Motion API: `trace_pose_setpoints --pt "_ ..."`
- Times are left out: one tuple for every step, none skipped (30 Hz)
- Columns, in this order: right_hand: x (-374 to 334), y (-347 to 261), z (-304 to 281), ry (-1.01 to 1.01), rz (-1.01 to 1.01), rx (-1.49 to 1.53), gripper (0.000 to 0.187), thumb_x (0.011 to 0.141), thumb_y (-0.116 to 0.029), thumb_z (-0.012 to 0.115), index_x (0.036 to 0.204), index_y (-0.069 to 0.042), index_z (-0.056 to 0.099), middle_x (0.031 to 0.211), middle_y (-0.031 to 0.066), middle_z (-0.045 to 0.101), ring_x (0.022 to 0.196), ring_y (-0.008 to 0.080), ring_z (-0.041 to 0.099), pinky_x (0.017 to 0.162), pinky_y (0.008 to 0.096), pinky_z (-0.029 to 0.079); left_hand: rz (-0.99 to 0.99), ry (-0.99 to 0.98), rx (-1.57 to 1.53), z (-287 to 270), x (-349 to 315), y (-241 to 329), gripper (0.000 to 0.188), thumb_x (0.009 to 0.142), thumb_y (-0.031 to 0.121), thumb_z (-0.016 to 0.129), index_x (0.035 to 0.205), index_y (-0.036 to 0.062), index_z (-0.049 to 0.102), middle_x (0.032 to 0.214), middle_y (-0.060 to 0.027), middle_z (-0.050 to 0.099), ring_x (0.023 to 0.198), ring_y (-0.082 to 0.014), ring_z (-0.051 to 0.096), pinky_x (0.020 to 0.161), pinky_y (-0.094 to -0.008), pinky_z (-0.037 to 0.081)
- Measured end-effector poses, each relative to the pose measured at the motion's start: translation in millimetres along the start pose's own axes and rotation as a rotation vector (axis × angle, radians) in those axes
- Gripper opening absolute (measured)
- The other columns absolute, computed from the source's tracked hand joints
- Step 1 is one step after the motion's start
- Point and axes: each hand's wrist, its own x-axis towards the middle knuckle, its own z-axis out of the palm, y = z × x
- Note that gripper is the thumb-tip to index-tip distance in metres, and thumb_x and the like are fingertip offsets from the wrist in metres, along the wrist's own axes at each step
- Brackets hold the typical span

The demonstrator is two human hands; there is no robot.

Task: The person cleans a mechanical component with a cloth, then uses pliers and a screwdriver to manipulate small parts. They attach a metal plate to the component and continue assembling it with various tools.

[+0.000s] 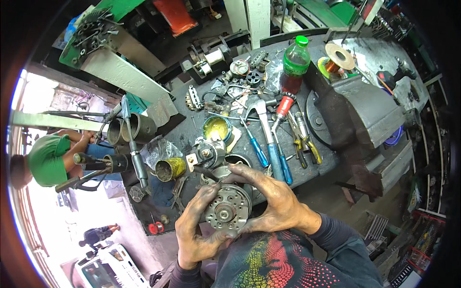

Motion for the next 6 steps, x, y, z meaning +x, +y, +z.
trace_pose_setpoints --pt "1.1 2.4 0.7 0.002 0.005 0.034 0.121 0.063 -0.033 0.101 0.159 0.003 0.036 0.157 0.0222 0.051 0.142 0.0407 0.054 0.119 0.0461 0.044 -0.029 0.022 -0.019 1.2 -1.9 1.5 0.092 0.076 0.049 0.093 0.143 -0.0037 0.058 0.141 -0.0248 0.065 0.135 -0.0377 0.061 0.113 -0.0479 0.048" --pt "3.1 5.3 0.6 0.004 0.007 0.069 0.121 0.063 -0.033 0.101 0.159 0.002 0.037 0.157 0.0215 0.051 0.142 0.0405 0.053 0.119 0.0463 0.043 -0.035 0.035 -0.026 2.3 -2.5 1.8 0.09 0.077 0.05 0.093 0.142 -0.0039 0.059 0.14 -0.0264 0.064 0.135 -0.0389 0.06 0.113 -0.0485 0.048" --pt "5.3 8.9 -2.5 -0.031 -0.033 0.105 0.12 0.064 -0.032 0.101 0.159 0.002 0.036 0.157 0.0211 0.051 0.143 0.04 0.052 0.12 0.0471 0.042 -0.03 0.027 -0.033 2.2 -3.3 1.7 0.09 0.078 0.049 0.092 0.142 -0.0035 0.059 0.14 -0.0263 0.064 0.135 -0.0386 0.06 0.113 -0.0484 0.048" --pt "7.6 13.7 -9.2 -0.066 -0.072 0.14 0.12 0.064 -0.032 0.101 0.16 0.001 0.036 0.158 0.0208 0.051 0.144 0.0396 0.052 0.121 0.048 0.041 -0.027 0.021 -0.041 1.9 -4.7 1.1 0.09 0.078 0.049 0.092 0.143 -0.0031 0.058 0.14 -0.0262 0.064 0.135 -0.0384 0.06 0.113 -0.0482 0.048" --pt "10.4 19.3 -17.4 -0.095 -0.119 0.172 0.12 0.064 -0.031 0.101 0.16 0.001 0.036 0.158 0.0205 0.051 0.145 0.0391 0.051 0.122 0.0488 0.04 -0.035 0.017 -0.056 1.4 -5.7 -0.8 0.09 0.078 0.049 0.092 0.143 -0.0027 0.058 0.141 -0.0261 0.064 0.135 -0.0381 0.06 0.114 -0.0481 0.047" --pt "15.4 27.4 -30.0 -0.195 -0.128 0.232 0.119 0.066 -0.027 0.102 0.161 0.0 0.036 0.153 0.0228 0.055 0.141 0.0351 0.056 0.116 0.0454 0.046 0.007 -0.005 -0.07 0.8 -5.8 -4.3 0.09 0.079 0.049 0.092 0.146 0.0003 0.057 0.142 -0.0254 0.063 0.136 -0.0402 0.06 0.114 -0.05 0.047"
